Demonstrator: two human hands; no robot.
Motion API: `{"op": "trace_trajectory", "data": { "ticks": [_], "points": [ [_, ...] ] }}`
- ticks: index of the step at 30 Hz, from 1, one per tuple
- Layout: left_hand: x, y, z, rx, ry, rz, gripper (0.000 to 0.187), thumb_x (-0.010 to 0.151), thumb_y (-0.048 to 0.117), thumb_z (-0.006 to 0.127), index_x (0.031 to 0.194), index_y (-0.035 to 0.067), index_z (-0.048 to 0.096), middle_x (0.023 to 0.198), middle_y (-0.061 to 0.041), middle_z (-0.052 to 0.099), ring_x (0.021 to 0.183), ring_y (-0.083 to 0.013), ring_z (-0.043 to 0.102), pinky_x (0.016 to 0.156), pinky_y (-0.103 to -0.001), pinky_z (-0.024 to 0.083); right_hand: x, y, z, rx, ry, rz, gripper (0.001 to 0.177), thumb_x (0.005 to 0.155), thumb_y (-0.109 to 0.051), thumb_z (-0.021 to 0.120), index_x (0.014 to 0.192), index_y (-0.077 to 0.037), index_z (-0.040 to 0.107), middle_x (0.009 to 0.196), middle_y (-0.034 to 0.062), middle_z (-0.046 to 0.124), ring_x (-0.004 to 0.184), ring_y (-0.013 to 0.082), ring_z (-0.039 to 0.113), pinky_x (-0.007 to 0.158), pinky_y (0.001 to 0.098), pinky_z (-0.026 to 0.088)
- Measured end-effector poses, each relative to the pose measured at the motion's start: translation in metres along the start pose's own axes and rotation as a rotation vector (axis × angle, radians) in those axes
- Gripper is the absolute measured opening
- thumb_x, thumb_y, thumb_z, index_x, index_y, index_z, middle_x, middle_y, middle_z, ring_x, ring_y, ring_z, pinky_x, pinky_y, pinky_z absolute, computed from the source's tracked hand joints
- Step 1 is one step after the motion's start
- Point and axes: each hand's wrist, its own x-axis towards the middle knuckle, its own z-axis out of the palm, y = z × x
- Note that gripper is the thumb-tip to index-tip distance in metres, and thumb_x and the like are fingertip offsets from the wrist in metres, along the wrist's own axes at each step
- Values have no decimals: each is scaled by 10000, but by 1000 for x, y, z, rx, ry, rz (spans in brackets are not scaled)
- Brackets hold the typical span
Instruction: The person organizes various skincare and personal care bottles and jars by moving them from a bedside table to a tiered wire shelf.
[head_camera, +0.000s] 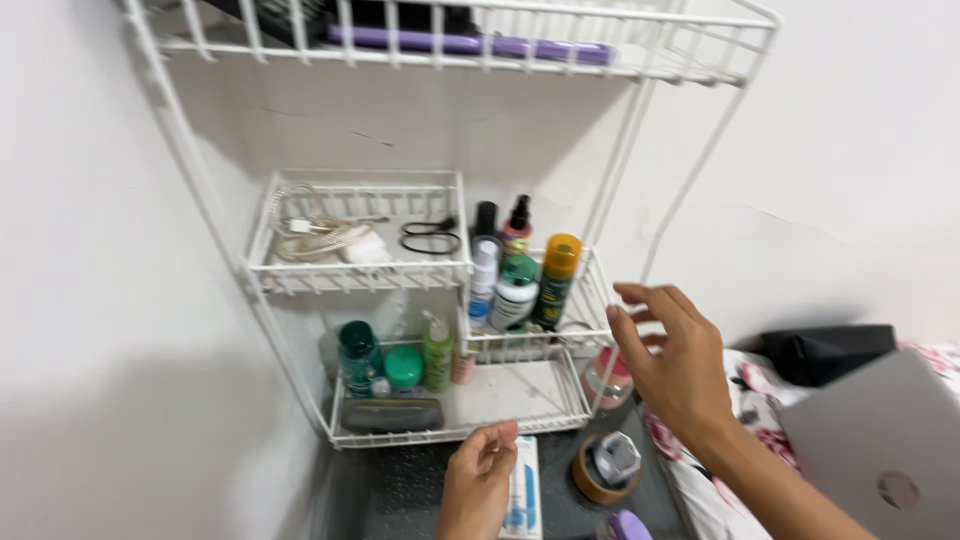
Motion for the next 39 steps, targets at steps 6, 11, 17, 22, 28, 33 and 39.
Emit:
{"op": "trace_trajectory", "data": {
  "ticks": [6,11,17,22,28,33,39],
  "points": [
    [-23,-17,54,-118,-101,-4,321,935,134,636,1234,34,693,1234,-87,759,1137,-160,714,968,-285,536,-70,38,-66,204,63,300,286,928,-200,677,1153,-39,751,906,83,759,776,157,738,680,312,618],
    [-54,-38,104,-165,-223,93,303,940,107,643,1209,-17,702,1205,-121,759,1139,-156,701,993,-271,527,-125,87,-120,387,136,428,274,960,-166,641,1171,-12,721,910,72,746,740,145,716,673,299,597],
    [-119,-27,174,-158,-289,12,320,938,129,637,1226,3,697,1197,-93,758,1087,-171,707,975,-298,529,-188,122,-196,406,189,445,261,961,-137,642,1172,-1,715,907,83,744,715,143,696,647,299,580],
    [-184,-47,234,-150,-357,-35,328,928,133,641,1222,4,710,1178,-91,763,1067,-169,709,966,-304,527,-255,149,-273,411,182,473,283,956,-137,640,1197,-3,705,899,92,748,713,147,702,648,301,583],
    [-256,-107,306,-103,-458,-57,296,918,106,653,1191,13,720,1153,-88,781,1067,-160,721,970,-291,540,-344,199,-379,336,312,546,318,958,-112,644,1249,10,672,955,107,750,814,163,695,667,308,570],
    [-331,-138,377,46,-561,-149,302,898,113,671,1186,43,730,1163,-72,786,1066,-136,722,950,-287,543,-420,243,-461,205,401,662,402,937,-126,634,1324,-17,617,1113,107,716,981,165,699,722,328,610],
    [-393,-165,449,100,-684,-255,303,923,130,640,1205,47,715,1179,-69,776,1036,-135,698,892,-299,522,-530,310,-528,36,403,854,523,909,-210,674,1400,-70,559,1255,125,655,1113,202,662,863,363,598]
  ]
}}
